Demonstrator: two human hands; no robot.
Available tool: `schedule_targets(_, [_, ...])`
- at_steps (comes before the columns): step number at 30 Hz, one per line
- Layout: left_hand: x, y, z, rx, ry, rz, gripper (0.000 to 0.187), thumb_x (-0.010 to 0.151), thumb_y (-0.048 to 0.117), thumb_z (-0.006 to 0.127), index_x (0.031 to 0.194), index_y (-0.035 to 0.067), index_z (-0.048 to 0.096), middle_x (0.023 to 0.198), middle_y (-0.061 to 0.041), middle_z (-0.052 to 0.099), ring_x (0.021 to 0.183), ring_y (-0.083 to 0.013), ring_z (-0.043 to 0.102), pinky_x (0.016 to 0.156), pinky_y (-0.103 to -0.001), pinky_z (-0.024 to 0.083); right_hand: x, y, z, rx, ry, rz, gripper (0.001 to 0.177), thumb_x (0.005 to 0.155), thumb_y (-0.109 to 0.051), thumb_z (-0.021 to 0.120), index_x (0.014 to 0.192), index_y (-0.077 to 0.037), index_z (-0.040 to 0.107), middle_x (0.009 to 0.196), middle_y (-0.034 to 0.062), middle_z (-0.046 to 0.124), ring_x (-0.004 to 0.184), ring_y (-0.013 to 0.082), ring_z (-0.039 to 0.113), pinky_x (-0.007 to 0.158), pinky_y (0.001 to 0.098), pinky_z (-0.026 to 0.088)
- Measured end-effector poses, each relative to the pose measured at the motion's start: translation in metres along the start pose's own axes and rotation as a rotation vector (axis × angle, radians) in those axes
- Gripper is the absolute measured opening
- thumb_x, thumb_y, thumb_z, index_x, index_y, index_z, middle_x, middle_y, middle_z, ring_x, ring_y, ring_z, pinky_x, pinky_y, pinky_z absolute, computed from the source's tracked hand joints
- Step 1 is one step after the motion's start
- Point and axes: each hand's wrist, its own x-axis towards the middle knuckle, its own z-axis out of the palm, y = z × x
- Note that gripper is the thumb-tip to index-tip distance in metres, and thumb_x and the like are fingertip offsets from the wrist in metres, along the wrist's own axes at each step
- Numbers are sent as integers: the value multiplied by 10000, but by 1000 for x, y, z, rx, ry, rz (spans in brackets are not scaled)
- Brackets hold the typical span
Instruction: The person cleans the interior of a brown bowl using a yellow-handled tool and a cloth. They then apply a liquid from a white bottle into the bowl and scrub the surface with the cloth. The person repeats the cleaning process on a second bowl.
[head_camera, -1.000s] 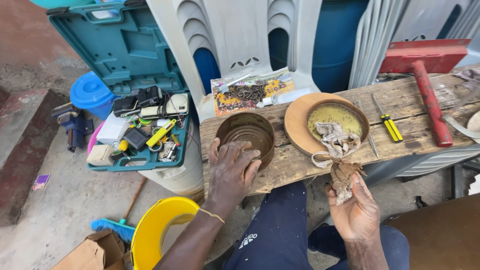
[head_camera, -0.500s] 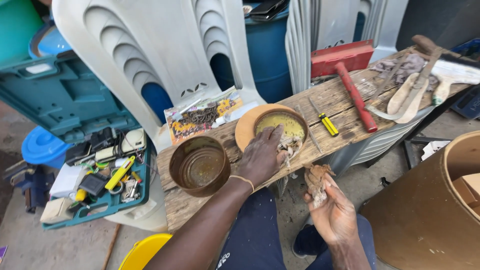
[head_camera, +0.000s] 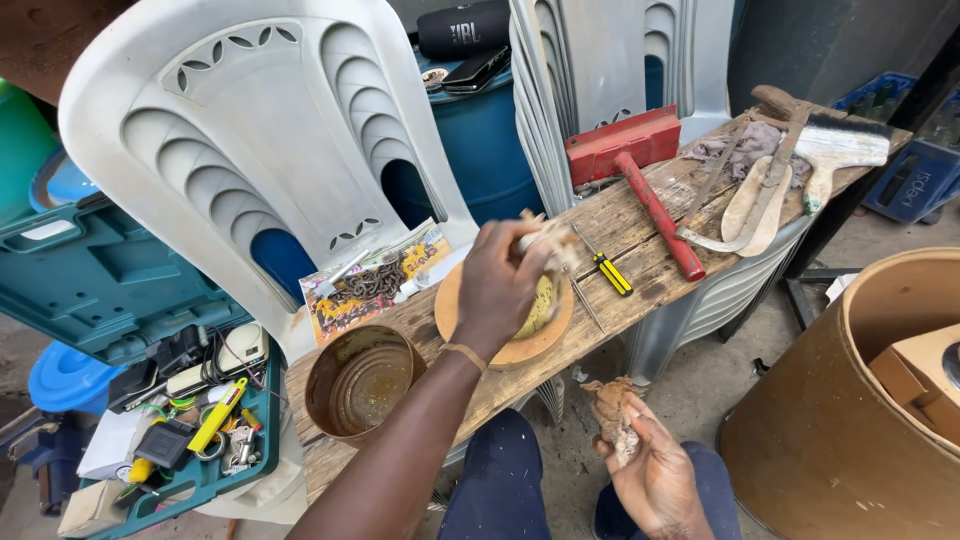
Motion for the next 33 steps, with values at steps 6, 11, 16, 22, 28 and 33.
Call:
schedule_targets(6, [60, 19, 68, 43, -93, 20, 229, 998, 219, 649, 1217, 159, 676, 1130, -79, 637, 972, -243, 641, 791, -380, 579, -14, -6, 18, -68, 153, 63, 556, 964, -165, 599, 1511, -69, 564, 1244, 48, 585, 953, 271, 511, 732, 445, 401])
schedule_targets(11, [43, -24, 82, 508, -366, -91, 358, 929, 192, 571, 1284, 167, 599, 1257, -172, 661, 1149, -435, 657, 952, -607, 489, 5, -10, -36, -47, -333, -44, 643, 878, -223, 698, 1466, 18, 599, 1291, 151, 739, 953, 186, 692, 622, 342, 493])
schedule_targets(16, [40, -77, 15, 873, -444, -418, 515, 1024, 231, 627, 1479, 28, 499, 1471, -183, 527, 1309, -368, 572, 1129, -532, 486, 25, -25, -82, -100, -108, -69, 611, 918, -250, 579, 1492, -42, 599, 1313, 121, 728, 971, 265, 672, 667, 377, 471])
schedule_targets(22, [46, -113, -8, 662, -475, -614, 344, 1018, 172, 623, 1338, 58, 674, 1293, -130, 708, 1161, -333, 706, 925, -438, 630, 4, -26, -11, -90, -223, -130, 557, 990, -169, 568, 1512, 24, 580, 1359, 143, 698, 993, 219, 646, 690, 407, 472])
schedule_targets(28, [5, -67, -54, 129, -126, -450, 248, 1016, 393, 642, 930, 186, 534, 822, -14, 605, 749, -205, 572, 670, -421, 433, 15, -2, -36, -186, -77, 41, 486, 1013, -177, 580, 1495, -113, 561, 1482, 257, 659, 1033, 393, 725, 595, 380, 513])
schedule_targets(33, [-58, -33, -68, 23, 29, -525, 239, 1014, 394, 659, 1129, 187, 628, 824, 24, 597, 733, -151, 567, 654, -368, 469, -9, -9, 36, -319, -3, -32, 456, 1013, -109, 594, 1462, -36, 560, 1368, 206, 650, 1027, 372, 691, 694, 388, 510])
